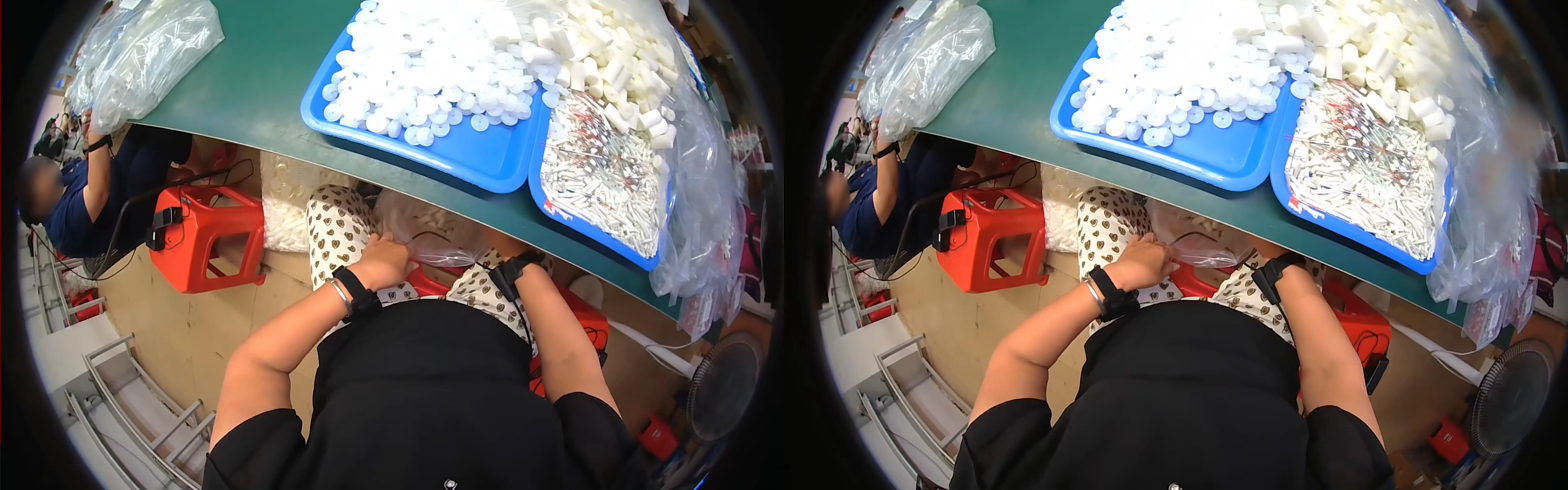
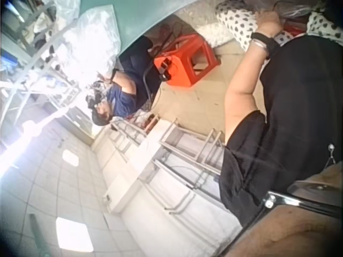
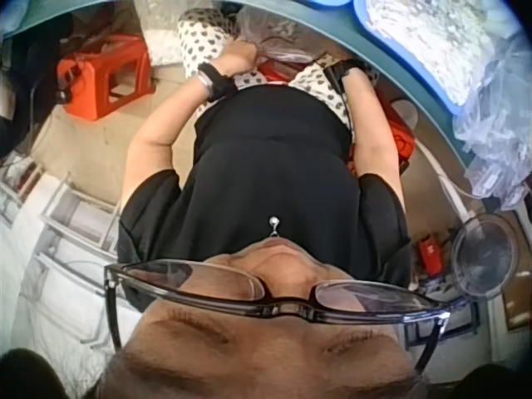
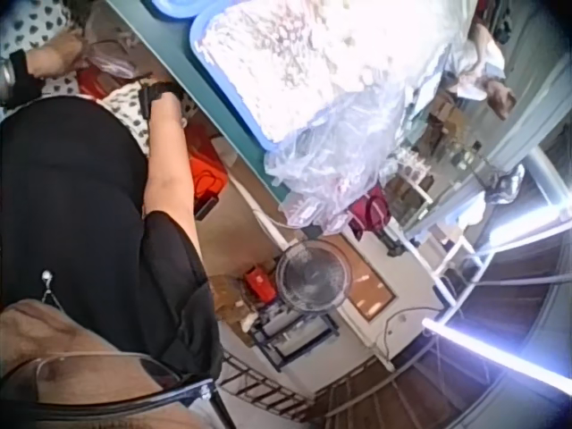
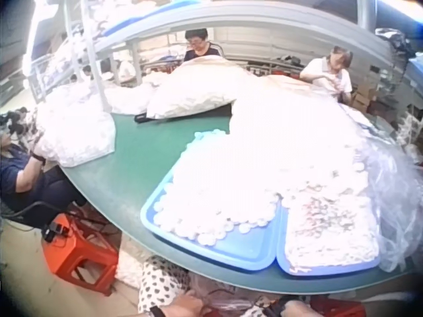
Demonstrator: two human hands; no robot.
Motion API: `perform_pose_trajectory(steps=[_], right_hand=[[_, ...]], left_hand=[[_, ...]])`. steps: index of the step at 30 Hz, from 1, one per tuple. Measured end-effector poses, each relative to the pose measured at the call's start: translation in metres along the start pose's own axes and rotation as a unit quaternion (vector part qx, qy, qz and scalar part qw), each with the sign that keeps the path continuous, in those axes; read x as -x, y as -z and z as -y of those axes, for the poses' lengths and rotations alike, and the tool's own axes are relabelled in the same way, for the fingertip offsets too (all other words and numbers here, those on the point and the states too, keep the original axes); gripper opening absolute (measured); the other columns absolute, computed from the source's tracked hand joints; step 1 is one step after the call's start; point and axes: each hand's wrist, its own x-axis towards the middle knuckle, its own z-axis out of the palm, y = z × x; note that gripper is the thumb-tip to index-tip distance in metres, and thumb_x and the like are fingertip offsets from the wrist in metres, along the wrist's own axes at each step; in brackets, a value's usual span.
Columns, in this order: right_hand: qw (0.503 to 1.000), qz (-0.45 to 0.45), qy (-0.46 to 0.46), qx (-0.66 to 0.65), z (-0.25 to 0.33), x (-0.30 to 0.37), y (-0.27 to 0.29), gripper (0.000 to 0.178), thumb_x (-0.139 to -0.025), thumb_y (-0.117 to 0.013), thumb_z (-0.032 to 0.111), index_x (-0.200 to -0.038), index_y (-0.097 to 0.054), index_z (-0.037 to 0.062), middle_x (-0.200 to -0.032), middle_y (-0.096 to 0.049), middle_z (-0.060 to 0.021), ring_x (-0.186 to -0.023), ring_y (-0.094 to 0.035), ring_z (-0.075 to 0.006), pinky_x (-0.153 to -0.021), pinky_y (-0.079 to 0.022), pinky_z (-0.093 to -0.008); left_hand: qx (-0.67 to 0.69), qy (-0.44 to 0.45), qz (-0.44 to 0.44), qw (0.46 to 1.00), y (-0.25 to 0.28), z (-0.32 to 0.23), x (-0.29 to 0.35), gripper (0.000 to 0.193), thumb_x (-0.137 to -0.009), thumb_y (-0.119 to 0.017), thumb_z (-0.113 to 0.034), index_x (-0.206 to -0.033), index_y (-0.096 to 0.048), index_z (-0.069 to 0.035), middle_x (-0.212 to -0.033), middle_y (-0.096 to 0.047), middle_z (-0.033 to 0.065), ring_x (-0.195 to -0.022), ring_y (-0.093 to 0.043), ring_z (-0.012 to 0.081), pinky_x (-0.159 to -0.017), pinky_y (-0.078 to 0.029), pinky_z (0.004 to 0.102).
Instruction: The person sits at a green table and repeatedly picks up small white plastic caps and thin metal rods. They insert the rods into the caps and place the assembled units into a blue tray. The process is repetitive and involves handling small parts by hand.
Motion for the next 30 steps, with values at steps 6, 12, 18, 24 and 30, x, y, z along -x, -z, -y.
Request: perform_pose_trajectory(steps=[6,12,18,24,30], right_hand=[[0.994,-0.014,-0.014,-0.110,-0.012,0.015,-0.010,0.022,-0.091,-0.063,0.018,-0.100,-0.064,-0.0009,-0.095,-0.065,-0.0190,-0.090,-0.061,-0.0332,-0.081,-0.049,-0.0431],[0.988,-0.080,-0.016,-0.133,0.011,0.044,0.006,0.025,-0.097,-0.057,0.021,-0.104,-0.064,-0.0017,-0.090,-0.065,-0.0194,-0.083,-0.063,-0.0319,-0.077,-0.050,-0.0426],[0.970,-0.184,-0.130,-0.086,-0.067,0.038,0.022,0.025,-0.096,-0.057,0.023,-0.101,-0.065,-0.0006,-0.089,-0.066,-0.0209,-0.079,-0.063,-0.0338,-0.074,-0.050,-0.0435],[0.954,-0.256,-0.122,-0.092,-0.075,0.018,0.073,0.025,-0.096,-0.057,0.024,-0.098,-0.065,-0.0001,-0.088,-0.066,-0.0222,-0.078,-0.063,-0.0365,-0.073,-0.050,-0.0443],[0.969,-0.212,-0.101,-0.079,-0.064,0.035,0.059,0.026,-0.095,-0.058,0.025,-0.094,-0.064,0.0005,-0.086,-0.066,-0.0235,-0.076,-0.063,-0.0391,-0.071,-0.050,-0.0452]], left_hand=[[0.257,0.056,-0.289,0.921,0.009,0.030,-0.030,0.037,-0.088,-0.068,-0.022,-0.116,-0.062,0.001,-0.105,-0.067,0.0182,-0.099,-0.062,0.0356,-0.087,-0.050,0.0445],[0.411,0.082,-0.375,0.827,-0.005,0.077,-0.087,0.055,-0.080,-0.078,-0.019,-0.124,-0.054,0.005,-0.118,-0.064,0.0202,-0.112,-0.061,0.0325,-0.095,-0.048,0.0383],[0.698,0.146,-0.292,0.637,-0.006,0.084,-0.073,0.017,-0.091,-0.065,-0.015,-0.097,-0.065,0.001,-0.089,-0.068,0.0075,-0.081,-0.065,0.0212,-0.073,-0.052,0.0319],[0.719,0.123,-0.361,0.581,0.040,0.029,-0.026,0.018,-0.097,-0.060,-0.010,-0.107,-0.065,0.003,-0.088,-0.067,0.0073,-0.073,-0.061,0.0151,-0.068,-0.047,0.0280],[0.642,0.028,-0.405,0.650,0.048,0.030,-0.022,0.022,-0.094,-0.053,-0.004,-0.110,-0.064,0.006,-0.089,-0.068,0.0094,-0.079,-0.064,0.0169,-0.073,-0.049,0.0293]])
